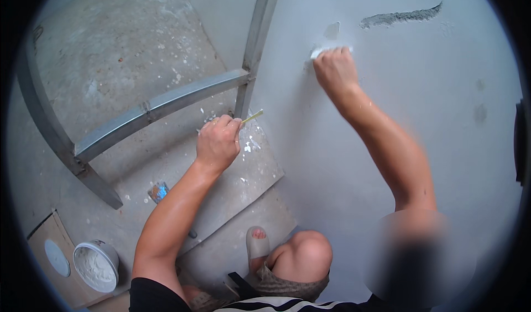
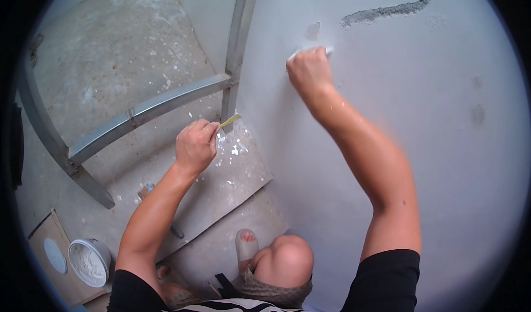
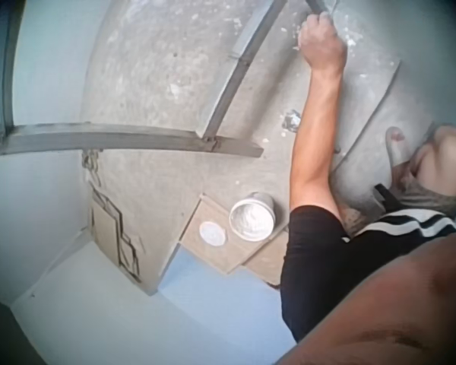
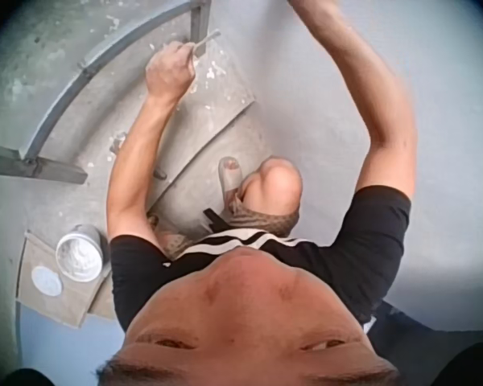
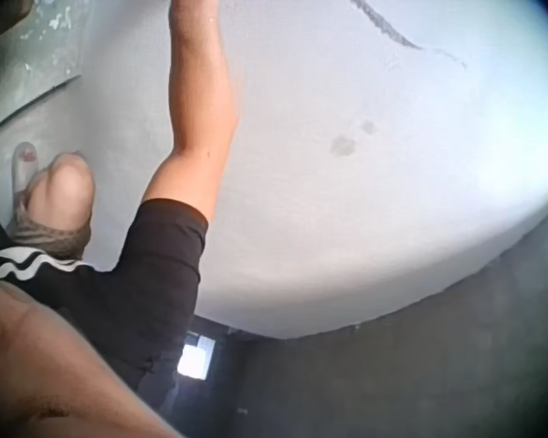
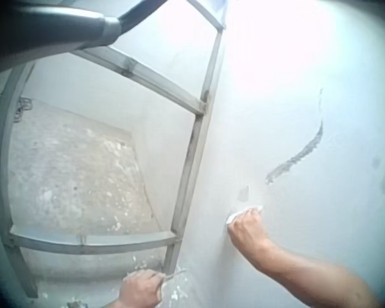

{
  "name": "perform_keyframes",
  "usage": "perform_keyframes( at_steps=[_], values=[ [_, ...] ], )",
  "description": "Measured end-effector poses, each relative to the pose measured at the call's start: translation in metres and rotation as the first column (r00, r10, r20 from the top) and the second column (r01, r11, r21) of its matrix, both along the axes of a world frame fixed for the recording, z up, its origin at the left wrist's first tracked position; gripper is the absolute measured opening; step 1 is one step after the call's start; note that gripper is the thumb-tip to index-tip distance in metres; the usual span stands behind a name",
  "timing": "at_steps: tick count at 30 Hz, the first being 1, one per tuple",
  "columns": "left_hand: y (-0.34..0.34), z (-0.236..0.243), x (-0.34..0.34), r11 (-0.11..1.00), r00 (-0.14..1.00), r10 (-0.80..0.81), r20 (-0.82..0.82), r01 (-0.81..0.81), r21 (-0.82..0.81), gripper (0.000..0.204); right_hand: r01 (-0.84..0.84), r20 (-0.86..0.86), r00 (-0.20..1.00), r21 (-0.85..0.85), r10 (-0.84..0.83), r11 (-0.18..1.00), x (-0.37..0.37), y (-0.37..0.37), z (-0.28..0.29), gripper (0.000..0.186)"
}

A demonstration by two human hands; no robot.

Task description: The person scrapes a damaged area on a wall using a metal scraper. They then apply a white filler paste to the damaged area using a yellow plastic putty knife and a white metal trowel, smoothing the surface.

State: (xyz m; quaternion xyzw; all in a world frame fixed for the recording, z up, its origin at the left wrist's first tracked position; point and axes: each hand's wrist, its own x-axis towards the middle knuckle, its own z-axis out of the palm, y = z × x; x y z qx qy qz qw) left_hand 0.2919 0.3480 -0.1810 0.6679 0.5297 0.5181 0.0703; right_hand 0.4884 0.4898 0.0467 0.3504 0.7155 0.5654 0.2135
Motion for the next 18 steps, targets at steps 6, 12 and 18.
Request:
perform_keyframes(
  at_steps=[6, 12, 18],
  values=[
    [-0.001, 0.011, 0.000, 0.959, 0.896, -0.046, 0.442, 0.163, -0.231, 0.017, -0.248, -0.839, 0.538, -0.249, -0.081, 0.936, -0.002, -0.073, -0.048, 0.012],
    [0.000, 0.019, -0.001, 0.740, 0.481, -0.086, 0.873, 0.617, -0.267, 0.027, -0.533, -0.366, -0.718, -0.259, -0.593, 0.805, 0.015, -0.102, -0.120, 0.025],
    [-0.002, 0.025, -0.002, 0.667, 0.436, -0.040, 0.899, 0.681, -0.301, 0.025, -0.585, -0.185, -0.776, -0.148, -0.603, 0.798, 0.008, -0.113, -0.131, 0.026]
  ],
)
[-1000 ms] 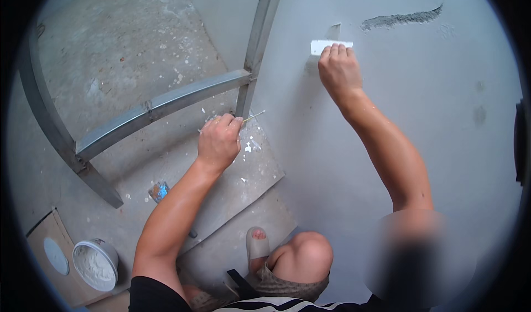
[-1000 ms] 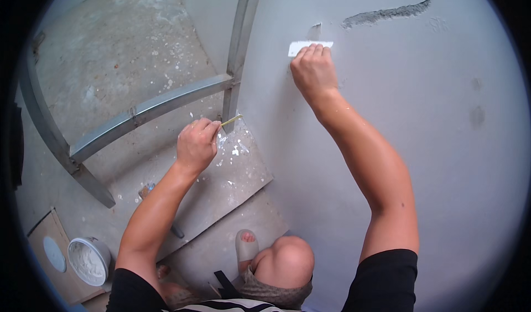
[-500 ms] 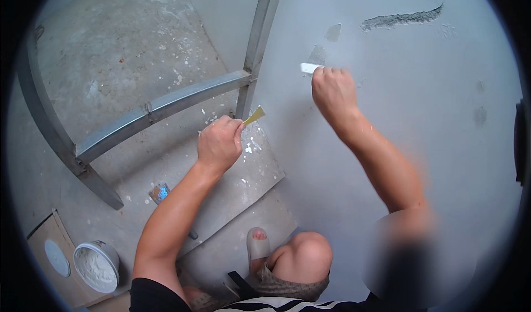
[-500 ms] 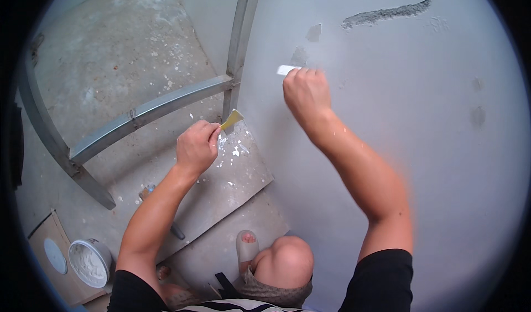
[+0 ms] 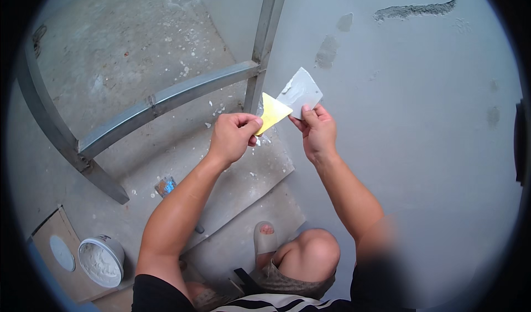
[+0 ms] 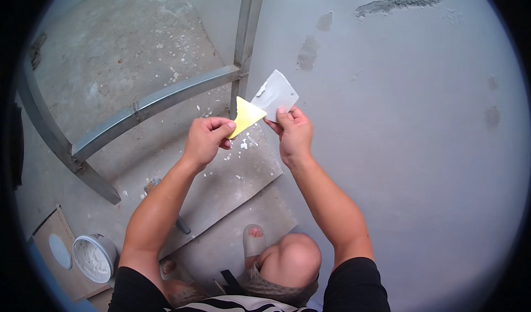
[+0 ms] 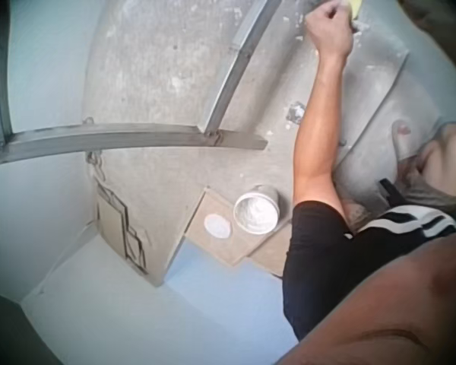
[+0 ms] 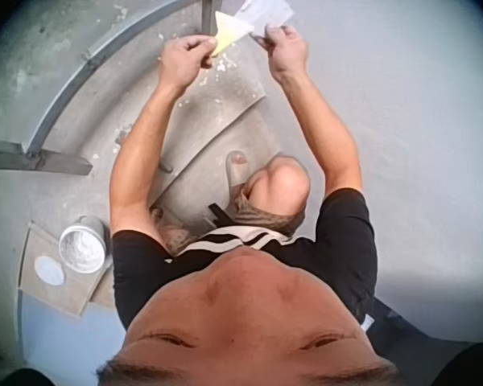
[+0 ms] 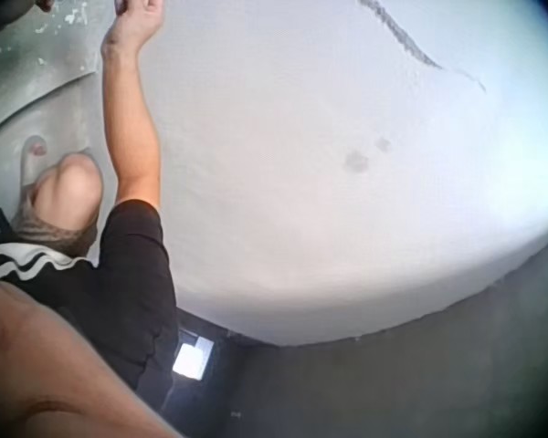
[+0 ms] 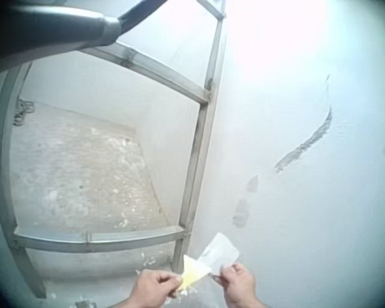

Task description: The person scrapes a damaged area on a wall using a metal scraper. They then apply a white filler paste to the damaged area using a yellow plastic putty knife and a white metal trowel, smoothing the surface.

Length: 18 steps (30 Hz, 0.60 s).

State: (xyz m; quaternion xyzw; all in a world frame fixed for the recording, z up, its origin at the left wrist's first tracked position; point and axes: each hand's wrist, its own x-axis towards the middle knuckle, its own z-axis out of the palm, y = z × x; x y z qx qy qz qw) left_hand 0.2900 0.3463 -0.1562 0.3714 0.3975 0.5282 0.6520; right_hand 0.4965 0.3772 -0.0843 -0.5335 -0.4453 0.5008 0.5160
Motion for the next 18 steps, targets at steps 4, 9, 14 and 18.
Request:
perform_keyframes(
  at_steps=[4, 9, 14, 18],
  values=[
    [0.003, -0.001, 0.003, 0.993, 0.996, 0.091, 0.005, -0.091, -0.070, 0.026, -0.091, 0.142, 0.986, 0.041, 0.085, 0.995, -0.002, -0.010, -0.010, 0.023],
    [0.003, 0.000, 0.000, 0.853, 0.762, 0.501, -0.410, -0.357, 0.381, 0.019, -0.110, 0.231, 0.958, -0.239, 0.167, 0.965, -0.009, -0.044, -0.017, 0.023],
    [0.001, -0.022, 0.002, 0.550, 0.394, 0.771, -0.500, -0.019, 0.835, 0.021, -0.034, -0.088, 0.996, -0.392, -0.001, 0.919, -0.010, -0.024, -0.004, 0.022],
    [0.003, -0.029, 0.003, 0.598, 0.313, 0.759, -0.570, 0.008, 0.801, 0.024, 0.083, -0.003, 0.996, -0.321, -0.089, 0.944, -0.011, -0.011, 0.012, 0.020]
  ],
)
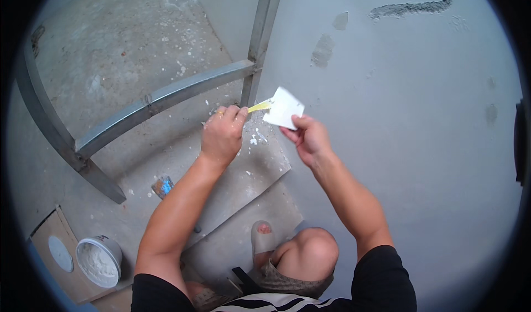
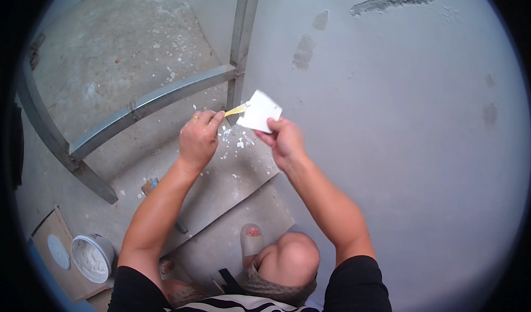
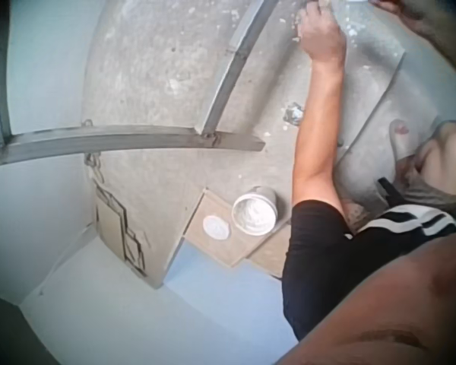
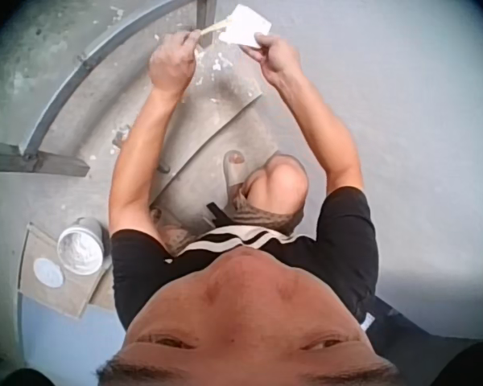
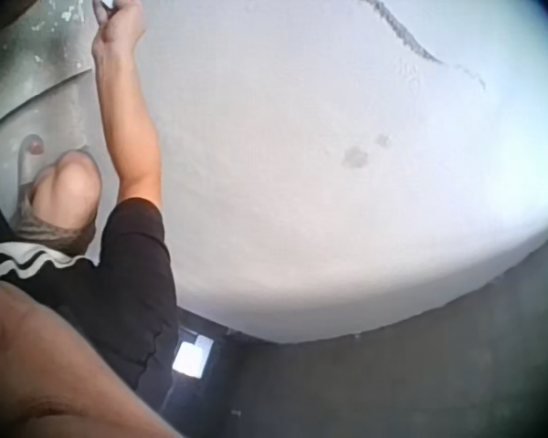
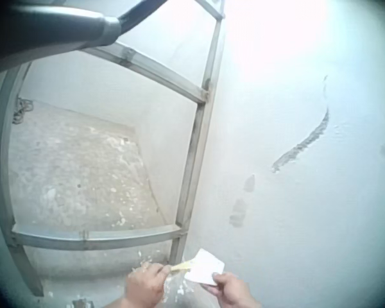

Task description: The person scrapes a damaged area on a wall using a metal scraper. They then apply a white filler paste to the damaged area using a yellow plastic putty knife and a white metal trowel, smoothing the surface.

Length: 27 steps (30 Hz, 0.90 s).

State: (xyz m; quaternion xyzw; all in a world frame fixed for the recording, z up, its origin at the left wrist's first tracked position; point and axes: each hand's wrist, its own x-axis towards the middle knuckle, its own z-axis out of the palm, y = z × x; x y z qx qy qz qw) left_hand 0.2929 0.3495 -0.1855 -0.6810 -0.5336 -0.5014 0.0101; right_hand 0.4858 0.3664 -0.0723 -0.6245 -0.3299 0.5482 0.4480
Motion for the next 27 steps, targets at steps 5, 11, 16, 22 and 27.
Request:
perform_keyframes(
  at_steps=[5, 11, 16, 22, 27],
  values=[
    [0.001, -0.012, 0.003, 0.999, 0.999, -0.019, 0.041, 0.021, -0.051, 0.015, -0.434, 0.894, 0.411, 0.363, -0.177, 0.824, 0.031, 0.058, 0.047, 0.018],
    [0.000, -0.006, 0.007, 0.998, 0.995, -0.042, 0.094, 0.045, -0.037, 0.009, -0.823, 0.590, -0.440, 0.037, -0.677, 0.567, -0.001, 0.114, 0.096, 0.017],
    [0.000, -0.003, 0.007, 0.997, 0.991, -0.056, 0.126, 0.062, -0.048, 0.009, -0.732, 0.270, -0.680, -0.224, -0.681, 0.643, 0.010, 0.148, 0.085, 0.029],
    [-0.001, -0.004, 0.003, 0.995, 0.990, -0.058, 0.130, 0.067, -0.071, 0.009, -0.619, 0.236, -0.784, -0.366, -0.574, 0.695, 0.027, 0.139, 0.077, 0.038],
    [0.000, -0.006, 0.002, 0.993, 0.989, -0.055, 0.138, 0.069, -0.098, 0.009, -0.559, 0.221, -0.827, -0.424, -0.517, 0.712, 0.040, 0.119, 0.072, 0.040]
  ],
)
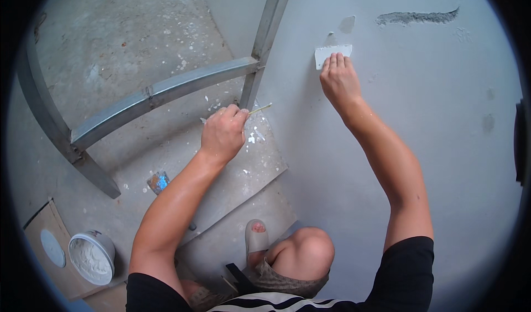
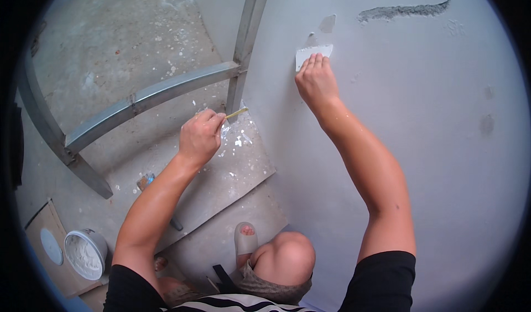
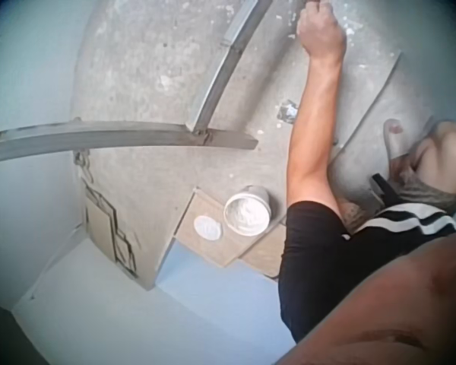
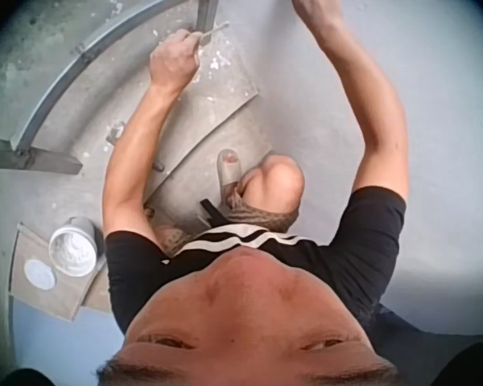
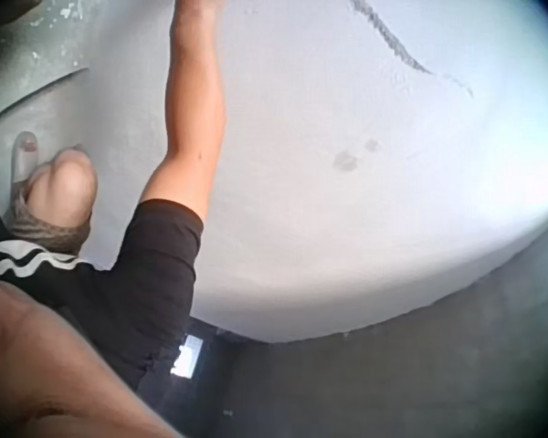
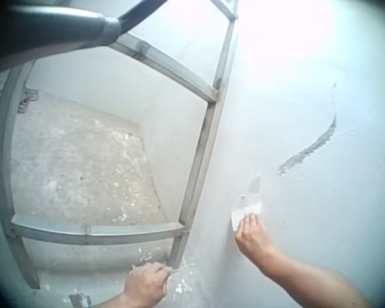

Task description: The person scrapes a damaged area on a wall using a metal scraper. They then apply a white filler paste to the damaged area using a yellow plastic putty knife and a white metal trowel, smoothing the surface.

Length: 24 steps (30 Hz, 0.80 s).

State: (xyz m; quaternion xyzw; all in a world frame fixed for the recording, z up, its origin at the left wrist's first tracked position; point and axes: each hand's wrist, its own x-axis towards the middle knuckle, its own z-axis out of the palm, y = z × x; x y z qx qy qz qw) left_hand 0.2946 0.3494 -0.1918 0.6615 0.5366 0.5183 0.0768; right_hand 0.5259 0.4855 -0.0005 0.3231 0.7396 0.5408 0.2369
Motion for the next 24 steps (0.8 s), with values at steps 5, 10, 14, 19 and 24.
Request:
perform_keyframes(
  at_steps=[5, 10, 14, 19, 24],
  values=[
    [0.000, -0.002, 0.000, 1.000, 1.000, -0.006, 0.009, 0.006, 0.003, 0.009, 0.012, 0.031, 0.999, -0.031, -0.011, 0.999, 0.020, -0.018, 0.005, 0.041],
    [-0.001, -0.002, -0.003, 1.000, 1.000, -0.002, 0.021, 0.002, -0.014, 0.009, 0.191, 0.053, 0.981, -0.085, -0.187, 0.978, 0.006, -0.052, 0.007, 0.041],
    [-0.001, -0.003, -0.002, 1.000, 1.000, -0.001, 0.026, 0.001, -0.013, 0.009, -0.046, -0.088, 0.996, -0.115, 0.036, 0.992, -0.004, -0.052, 0.005, 0.040],
    [0.000, -0.001, 0.003, 1.000, 1.000, -0.009, 0.016, 0.009, -0.007, 0.009, -0.040, -0.018, 0.999, -0.053, 0.040, 0.998, -0.017, -0.006, -0.008, 0.042],
    [-0.001, -0.002, 0.000, 1.000, 1.000, -0.014, 0.024, 0.014, -0.002, 0.009, 0.079, 0.140, 0.988, -0.050, -0.072, 0.996, -0.009, -0.003, -0.014, 0.046]
  ],
)
